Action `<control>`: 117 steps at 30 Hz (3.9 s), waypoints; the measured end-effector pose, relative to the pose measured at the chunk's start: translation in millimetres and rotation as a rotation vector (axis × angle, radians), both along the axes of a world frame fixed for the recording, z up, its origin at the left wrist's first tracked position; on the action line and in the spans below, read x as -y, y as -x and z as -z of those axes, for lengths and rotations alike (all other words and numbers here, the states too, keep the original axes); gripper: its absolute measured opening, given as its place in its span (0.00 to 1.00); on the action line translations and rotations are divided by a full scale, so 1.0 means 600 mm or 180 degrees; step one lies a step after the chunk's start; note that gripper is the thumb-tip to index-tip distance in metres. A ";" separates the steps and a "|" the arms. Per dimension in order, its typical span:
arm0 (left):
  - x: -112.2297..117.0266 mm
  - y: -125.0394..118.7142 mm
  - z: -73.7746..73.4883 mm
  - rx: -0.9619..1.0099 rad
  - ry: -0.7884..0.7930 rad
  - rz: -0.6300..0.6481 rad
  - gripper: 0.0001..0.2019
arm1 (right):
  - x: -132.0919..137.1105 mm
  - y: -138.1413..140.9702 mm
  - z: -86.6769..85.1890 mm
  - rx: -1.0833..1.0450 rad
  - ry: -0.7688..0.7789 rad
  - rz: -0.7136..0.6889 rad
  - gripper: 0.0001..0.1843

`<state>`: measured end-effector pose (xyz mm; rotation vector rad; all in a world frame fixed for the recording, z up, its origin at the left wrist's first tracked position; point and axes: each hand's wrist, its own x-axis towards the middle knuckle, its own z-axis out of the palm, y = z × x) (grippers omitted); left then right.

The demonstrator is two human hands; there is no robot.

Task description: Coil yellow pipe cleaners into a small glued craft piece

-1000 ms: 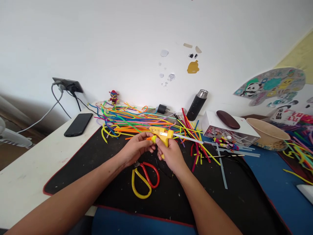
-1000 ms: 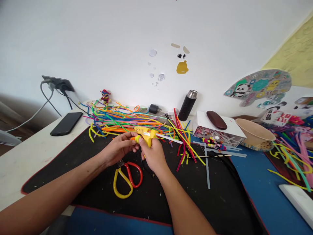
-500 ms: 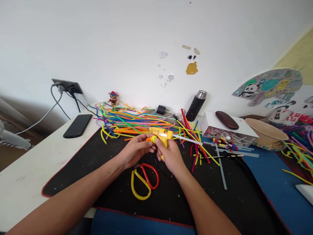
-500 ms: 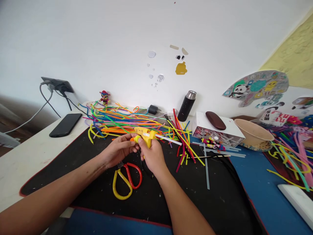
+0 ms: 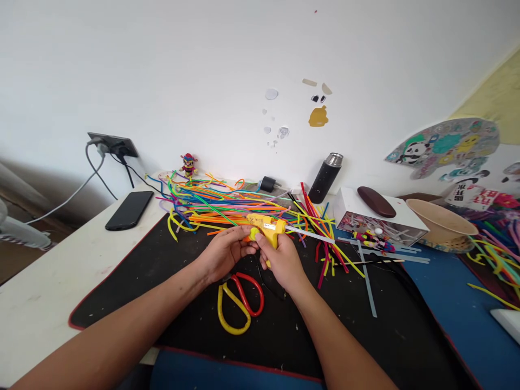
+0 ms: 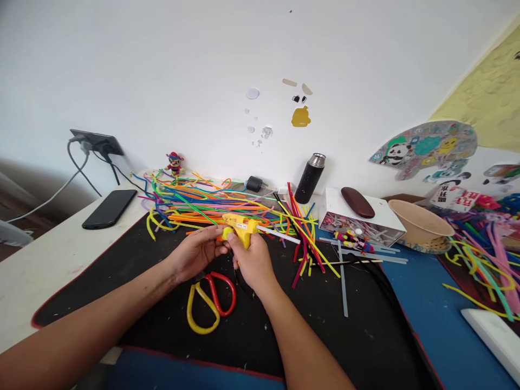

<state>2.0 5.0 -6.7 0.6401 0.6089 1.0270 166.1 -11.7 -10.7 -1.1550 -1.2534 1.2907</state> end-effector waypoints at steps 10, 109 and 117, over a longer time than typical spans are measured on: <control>-0.003 0.002 0.004 -0.0056 -0.0006 -0.0034 0.06 | 0.001 -0.001 -0.004 -0.0004 0.0008 0.0075 0.23; 0.004 -0.002 -0.014 -0.0161 -0.0153 -0.0223 0.09 | 0.000 -0.006 -0.022 -0.0427 0.0125 0.0055 0.27; 0.008 -0.005 -0.011 -0.0341 -0.0274 -0.0110 0.15 | 0.000 -0.004 -0.017 -0.0351 0.0127 0.0055 0.28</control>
